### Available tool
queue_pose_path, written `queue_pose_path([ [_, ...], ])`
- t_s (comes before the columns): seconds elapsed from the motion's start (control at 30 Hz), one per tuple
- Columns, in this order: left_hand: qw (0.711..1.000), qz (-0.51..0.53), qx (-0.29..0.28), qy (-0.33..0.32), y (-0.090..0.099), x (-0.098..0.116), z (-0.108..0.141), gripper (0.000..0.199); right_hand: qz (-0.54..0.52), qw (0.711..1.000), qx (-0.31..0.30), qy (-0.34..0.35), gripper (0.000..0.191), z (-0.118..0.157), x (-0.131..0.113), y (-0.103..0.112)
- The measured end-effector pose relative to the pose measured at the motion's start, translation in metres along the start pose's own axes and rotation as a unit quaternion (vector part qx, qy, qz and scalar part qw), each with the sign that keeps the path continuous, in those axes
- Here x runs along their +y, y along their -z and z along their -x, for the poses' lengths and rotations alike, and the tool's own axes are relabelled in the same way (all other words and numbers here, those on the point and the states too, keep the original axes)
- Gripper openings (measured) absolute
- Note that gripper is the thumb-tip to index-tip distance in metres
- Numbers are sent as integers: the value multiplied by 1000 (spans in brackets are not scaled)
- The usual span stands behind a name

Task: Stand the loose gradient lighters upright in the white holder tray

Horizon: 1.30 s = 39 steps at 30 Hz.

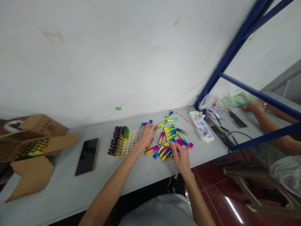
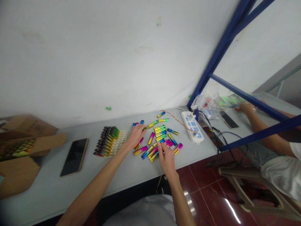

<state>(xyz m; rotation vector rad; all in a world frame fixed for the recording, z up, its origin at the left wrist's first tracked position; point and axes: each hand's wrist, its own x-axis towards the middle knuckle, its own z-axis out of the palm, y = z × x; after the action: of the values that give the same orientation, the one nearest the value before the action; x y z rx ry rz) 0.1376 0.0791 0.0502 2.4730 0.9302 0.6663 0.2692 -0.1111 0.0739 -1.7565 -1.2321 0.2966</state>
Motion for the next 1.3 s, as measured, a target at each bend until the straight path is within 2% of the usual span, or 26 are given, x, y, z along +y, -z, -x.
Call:
queue_pose_path([
  [0.13, 976, 197, 56, 74, 17, 5, 19, 29, -4, 1000, 12, -17, 52, -4, -5, 4],
  [0.23, 938, 301, 112, 131, 37, 8, 36, 33, -3, 1000, 21, -22, 50, -7, -5, 1],
  [0.33, 887, 402, 137, 184, 55, 10, 50, 39, -7, 1000, 27, -12, 49, -11, -6, -10],
  [0.43, 841, 465, 172, 217, 64, 11, 62, 41, -17, 1000, -7, 23, 50, -17, -13, -29],
  [0.5, 828, 481, 193, 215, 65, 14, 68, 43, -25, 995, -53, 76, 47, -20, -19, -43],
  [0.57, 816, 505, 192, 206, 66, 17, 72, 46, -39, 987, -92, 127, 41, -21, -26, -55],
  [0.67, 795, 549, 148, 210, 68, 23, 77, 47, -58, 982, -108, 147, 36, -20, -34, -65],
  [0.77, 810, 513, 147, 243, 70, 25, 81, 47, -62, 983, -103, 139, 37, -19, -38, -67],
  [0.9, 880, 346, 231, 230, 73, 27, 84, 45, -63, 985, -96, 133, 38, -18, -40, -64],
  [0.97, 903, 270, 251, 220, 74, 29, 85, 42, -60, 986, -89, 130, 38, -17, -38, -63],
  [1.07, 912, 215, 261, 230, 74, 29, 85, 36, -58, 986, -79, 132, 37, -15, -33, -63],
  [1.3, 907, 182, 272, 266, 66, 21, 84, 30, -60, 987, -81, 124, 36, -12, -23, -66],
])
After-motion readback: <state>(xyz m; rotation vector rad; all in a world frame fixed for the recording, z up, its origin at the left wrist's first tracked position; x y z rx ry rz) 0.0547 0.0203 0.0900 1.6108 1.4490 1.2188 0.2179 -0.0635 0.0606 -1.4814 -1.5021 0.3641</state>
